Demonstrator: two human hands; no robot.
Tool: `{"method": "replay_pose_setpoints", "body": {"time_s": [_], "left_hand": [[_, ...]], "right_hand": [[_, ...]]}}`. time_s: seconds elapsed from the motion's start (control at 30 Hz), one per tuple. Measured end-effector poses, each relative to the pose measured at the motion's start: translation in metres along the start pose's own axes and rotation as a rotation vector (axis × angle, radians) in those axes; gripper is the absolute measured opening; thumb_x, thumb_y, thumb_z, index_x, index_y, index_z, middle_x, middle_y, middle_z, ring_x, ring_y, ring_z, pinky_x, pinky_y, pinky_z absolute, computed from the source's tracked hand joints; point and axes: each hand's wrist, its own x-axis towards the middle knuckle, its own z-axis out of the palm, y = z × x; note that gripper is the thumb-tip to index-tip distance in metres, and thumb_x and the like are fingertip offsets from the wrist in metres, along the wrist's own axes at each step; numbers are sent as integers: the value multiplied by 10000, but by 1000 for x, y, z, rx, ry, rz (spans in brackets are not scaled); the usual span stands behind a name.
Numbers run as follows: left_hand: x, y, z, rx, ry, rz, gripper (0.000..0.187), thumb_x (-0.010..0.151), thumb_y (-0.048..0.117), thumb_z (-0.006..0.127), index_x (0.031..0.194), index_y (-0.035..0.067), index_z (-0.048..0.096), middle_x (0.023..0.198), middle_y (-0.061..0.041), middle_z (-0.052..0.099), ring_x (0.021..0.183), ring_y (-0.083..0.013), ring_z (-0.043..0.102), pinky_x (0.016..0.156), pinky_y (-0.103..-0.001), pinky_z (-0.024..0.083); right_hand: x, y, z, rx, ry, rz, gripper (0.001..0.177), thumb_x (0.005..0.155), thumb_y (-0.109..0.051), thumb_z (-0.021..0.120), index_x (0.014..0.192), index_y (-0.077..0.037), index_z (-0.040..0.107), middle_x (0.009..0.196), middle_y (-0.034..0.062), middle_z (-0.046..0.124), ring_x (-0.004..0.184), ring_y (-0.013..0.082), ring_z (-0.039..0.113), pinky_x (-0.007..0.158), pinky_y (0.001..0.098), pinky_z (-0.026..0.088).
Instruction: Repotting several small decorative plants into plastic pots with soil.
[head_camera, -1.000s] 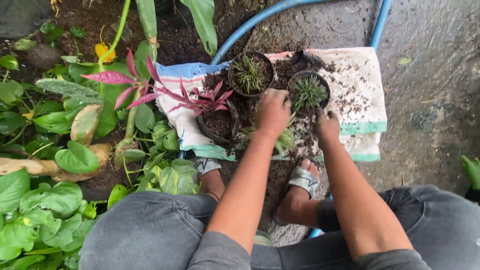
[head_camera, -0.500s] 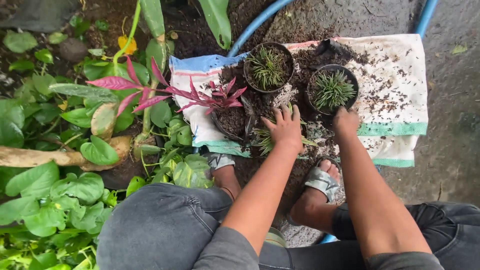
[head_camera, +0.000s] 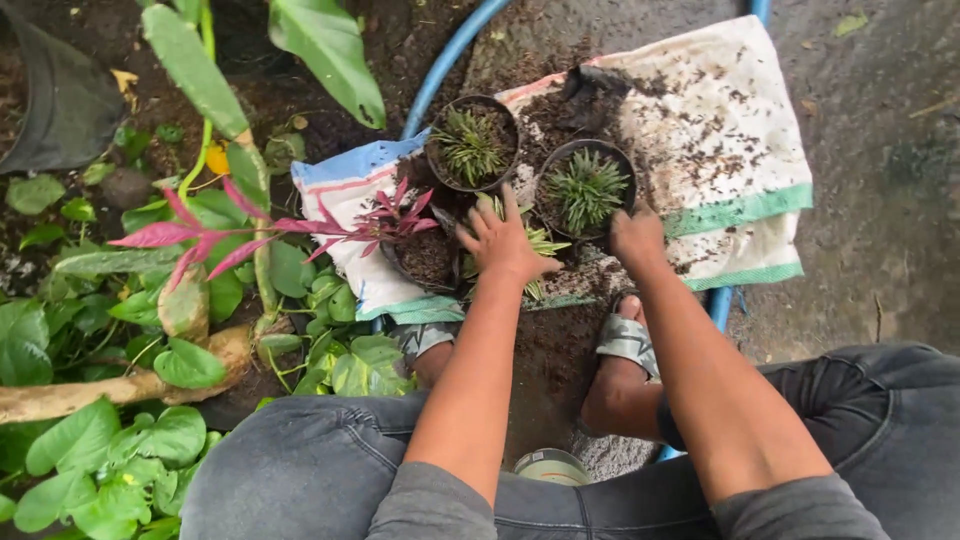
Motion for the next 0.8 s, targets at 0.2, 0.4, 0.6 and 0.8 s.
{"method": "replay_pose_setpoints", "body": {"time_s": [0.2, 0.4, 0.6, 0.8], "left_hand": [[8, 71, 12, 56, 123, 520, 1031, 881, 326, 852, 1675, 240, 200, 1636, -250, 274, 1540, -403, 270, 1234, -588, 176], [106, 57, 83, 144, 72, 572, 467, 931, 137, 712, 1379, 209, 603, 1273, -127, 596, 1199, -323, 600, 1069, -496, 401], [108, 56, 72, -105, 106, 452, 451, 954, 71, 594, 1391, 183, 614, 1150, -61, 654, 1199, -269, 589, 1151, -572, 292], [85, 61, 45, -326, 9, 403, 466, 978, 26, 571, 1435, 116, 592, 1346, -143, 647, 1353, -353, 533, 1211, -685, 180]], "right_hand": [[-25, -16, -31, -96, 48, 65, 434, 973, -296, 515, 1321, -85, 664, 1164, 261, 715, 1188, 453, 645, 994, 580, 515], [-16, 18, -61, -37, -76, 117, 803, 960, -768, 555, 1494, -170, 558, 1028, 178, 756, 1198, 400, 646, 1094, 577, 447], [-54, -59, -88, 46, 285, -509, 230, 967, 75, 635, 1147, -21, 742, 1006, 215, 704, 1020, 421, 696, 921, 494, 571], [-56, -47, -59, -386, 101, -615, 380, 859, -123, 674, 1214, -249, 726, 1116, 133, 659, 973, 443, 707, 900, 558, 597]]}}
